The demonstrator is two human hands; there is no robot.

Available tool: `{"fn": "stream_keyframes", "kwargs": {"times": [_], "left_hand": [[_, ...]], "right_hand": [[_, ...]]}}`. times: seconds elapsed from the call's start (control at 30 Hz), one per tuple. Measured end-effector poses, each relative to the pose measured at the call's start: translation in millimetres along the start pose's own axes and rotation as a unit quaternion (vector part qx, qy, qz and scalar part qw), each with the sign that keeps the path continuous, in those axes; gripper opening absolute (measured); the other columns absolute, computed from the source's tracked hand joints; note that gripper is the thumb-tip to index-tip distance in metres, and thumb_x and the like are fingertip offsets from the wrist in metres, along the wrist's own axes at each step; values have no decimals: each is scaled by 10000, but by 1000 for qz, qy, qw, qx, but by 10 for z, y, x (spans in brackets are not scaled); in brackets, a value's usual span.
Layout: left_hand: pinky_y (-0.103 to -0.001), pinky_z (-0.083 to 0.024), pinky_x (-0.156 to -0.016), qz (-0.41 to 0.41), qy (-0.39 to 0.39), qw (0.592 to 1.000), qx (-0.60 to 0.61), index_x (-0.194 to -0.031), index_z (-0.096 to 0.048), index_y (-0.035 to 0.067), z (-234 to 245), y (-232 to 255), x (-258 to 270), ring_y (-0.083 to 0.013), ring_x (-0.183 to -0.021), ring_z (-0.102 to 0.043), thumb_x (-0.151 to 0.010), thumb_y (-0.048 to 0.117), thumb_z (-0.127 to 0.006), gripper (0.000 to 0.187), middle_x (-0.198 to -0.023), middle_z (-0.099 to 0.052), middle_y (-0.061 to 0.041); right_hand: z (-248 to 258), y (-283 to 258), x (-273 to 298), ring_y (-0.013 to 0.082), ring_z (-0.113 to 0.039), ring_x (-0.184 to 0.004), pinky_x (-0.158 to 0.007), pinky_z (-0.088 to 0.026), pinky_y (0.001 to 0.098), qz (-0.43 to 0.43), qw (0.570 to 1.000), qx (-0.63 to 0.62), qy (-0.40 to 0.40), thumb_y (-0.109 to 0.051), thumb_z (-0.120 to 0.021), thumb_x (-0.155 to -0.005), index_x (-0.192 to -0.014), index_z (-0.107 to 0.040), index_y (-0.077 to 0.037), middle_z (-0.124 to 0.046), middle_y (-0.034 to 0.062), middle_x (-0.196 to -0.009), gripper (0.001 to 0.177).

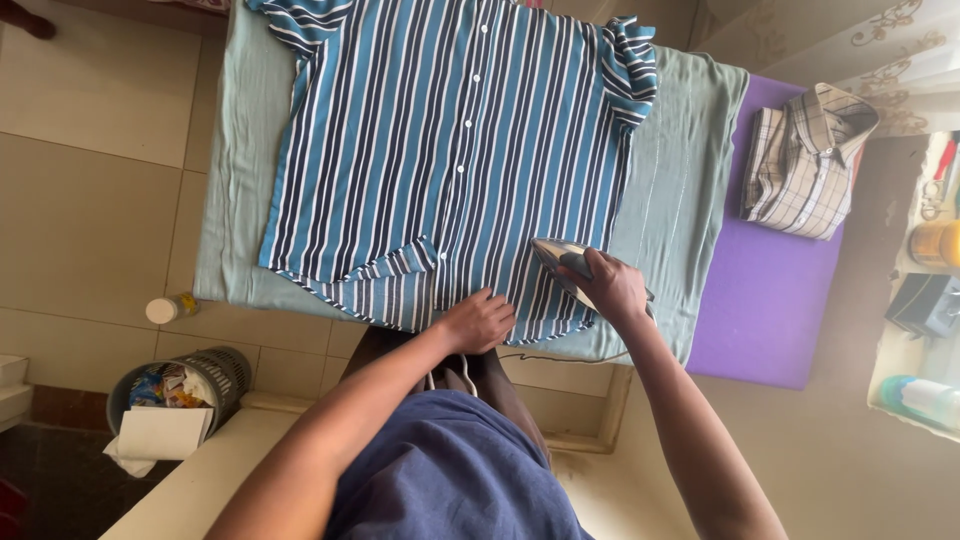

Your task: Ironing a blue striped shirt and then folding it neatly.

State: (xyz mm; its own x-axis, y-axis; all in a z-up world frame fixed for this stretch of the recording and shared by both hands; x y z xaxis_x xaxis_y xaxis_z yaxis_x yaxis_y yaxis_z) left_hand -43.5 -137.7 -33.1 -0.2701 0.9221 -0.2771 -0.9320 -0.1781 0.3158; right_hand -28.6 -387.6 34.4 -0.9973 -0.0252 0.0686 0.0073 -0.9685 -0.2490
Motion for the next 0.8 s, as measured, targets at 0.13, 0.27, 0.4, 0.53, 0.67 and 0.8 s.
{"fn": "stream_keyframes", "kwargs": {"times": [0.13,0.27,0.4,0.53,0.67,0.8], "left_hand": [[-368,-523,-748,79,34,996,6,-982,-673,83,-83,26,595,-215,-890,-631,-1021,269,-650,192,-944,-647,-60],[-422,-537,-713,446,136,882,67,-1047,-616,57,522,1,807,-280,-858,-653,-943,282,-680,255,-931,-654,-125],[-456,-541,-658,631,87,756,148,-1070,-623,60,383,-90,846,-313,-752,-691,-863,356,-779,393,-813,-684,-108],[-446,-547,-681,649,117,735,157,-990,-662,72,56,-225,864,-307,-747,-714,-809,341,-814,358,-758,-725,-76],[-376,-554,-608,690,96,672,252,-860,-724,71,96,-308,909,-231,-611,-713,-840,324,-807,267,-703,-741,-72],[-301,-433,-391,715,92,514,464,-902,-730,54,98,-325,1086,-135,-434,-628,-863,300,-801,259,-648,-711,-72]], "right_hand": [[44,-52,-8,286,-710,-688,-518,-527,435,25,999,-21,-17,-544,-705,-911,-803,-559,-91,-712,80,-780,488],[-89,-96,96,268,-716,-698,-557,-550,418,99,994,-8,-33,-564,-672,-939,-835,-569,-110,-712,80,-816,477],[-367,-221,311,275,-739,-767,-496,-559,387,268,963,1,-34,-593,-596,-914,-904,-583,-99,-717,111,-864,494],[-376,-429,353,274,-725,-733,-536,-570,411,252,961,10,-112,-595,-553,-965,-939,-588,-84,-708,103,-847,513],[-590,-599,339,250,-732,-751,-515,-567,396,203,970,11,-133,-605,-537,-972,-920,-580,-90,-690,92,-840,519],[-583,-962,259,269,-730,-705,-483,-552,409,184,979,-31,-81,-558,-575,-967,-952,-595,-95,-705,98,-864,464]]}}
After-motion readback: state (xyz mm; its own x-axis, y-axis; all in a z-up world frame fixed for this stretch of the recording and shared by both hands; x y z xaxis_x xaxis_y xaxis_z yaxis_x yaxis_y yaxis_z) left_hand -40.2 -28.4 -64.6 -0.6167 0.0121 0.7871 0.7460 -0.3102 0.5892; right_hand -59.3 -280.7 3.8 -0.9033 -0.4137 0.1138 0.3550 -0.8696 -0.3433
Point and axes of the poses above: each hand's wrist, its own x-axis away from the middle knuckle, its own z-axis out of the back of the hand, y = z × x, the point moved 3 cm from there along -x, towards the middle knuckle
